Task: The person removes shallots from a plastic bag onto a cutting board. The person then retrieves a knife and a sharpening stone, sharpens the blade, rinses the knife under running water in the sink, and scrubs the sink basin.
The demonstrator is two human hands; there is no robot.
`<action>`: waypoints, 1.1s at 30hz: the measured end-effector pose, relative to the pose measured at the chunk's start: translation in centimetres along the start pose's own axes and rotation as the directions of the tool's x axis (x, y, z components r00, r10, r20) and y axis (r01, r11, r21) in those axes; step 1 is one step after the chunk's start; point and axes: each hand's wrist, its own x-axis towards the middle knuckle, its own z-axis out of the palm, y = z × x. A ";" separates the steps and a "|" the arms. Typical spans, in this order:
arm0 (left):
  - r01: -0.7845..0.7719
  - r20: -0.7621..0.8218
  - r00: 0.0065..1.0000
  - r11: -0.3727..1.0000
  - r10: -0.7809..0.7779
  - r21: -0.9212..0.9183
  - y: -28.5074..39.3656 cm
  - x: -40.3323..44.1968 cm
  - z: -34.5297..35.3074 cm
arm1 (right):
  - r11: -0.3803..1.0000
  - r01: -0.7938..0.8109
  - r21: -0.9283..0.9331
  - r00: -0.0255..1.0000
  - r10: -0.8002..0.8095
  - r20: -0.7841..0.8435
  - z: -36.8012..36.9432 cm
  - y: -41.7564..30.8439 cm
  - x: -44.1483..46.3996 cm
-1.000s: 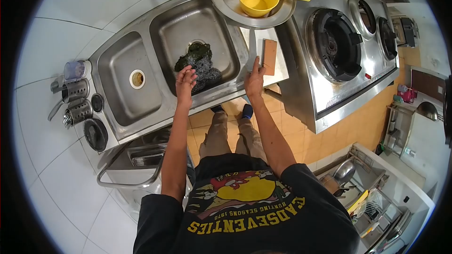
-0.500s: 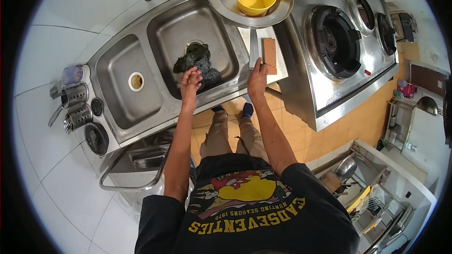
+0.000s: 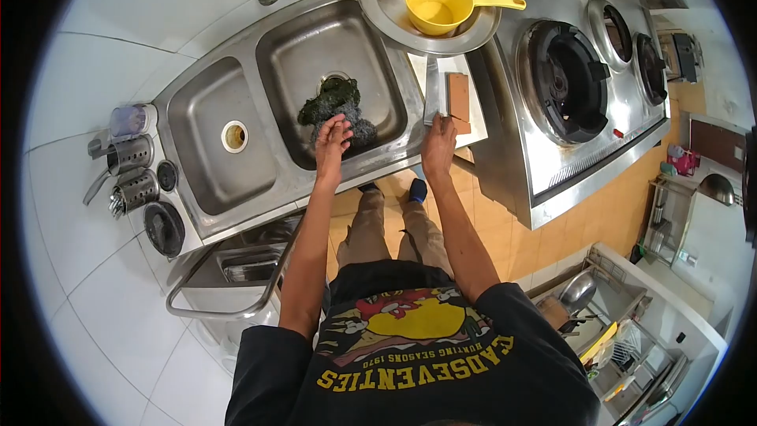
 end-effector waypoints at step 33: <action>-0.163 -0.069 0.984 0.695 0.161 -0.700 15.2 3.0 3.7 | 0.638 0.674 0.373 0.734 -0.637 -0.236 -6.4 -22.2 26.9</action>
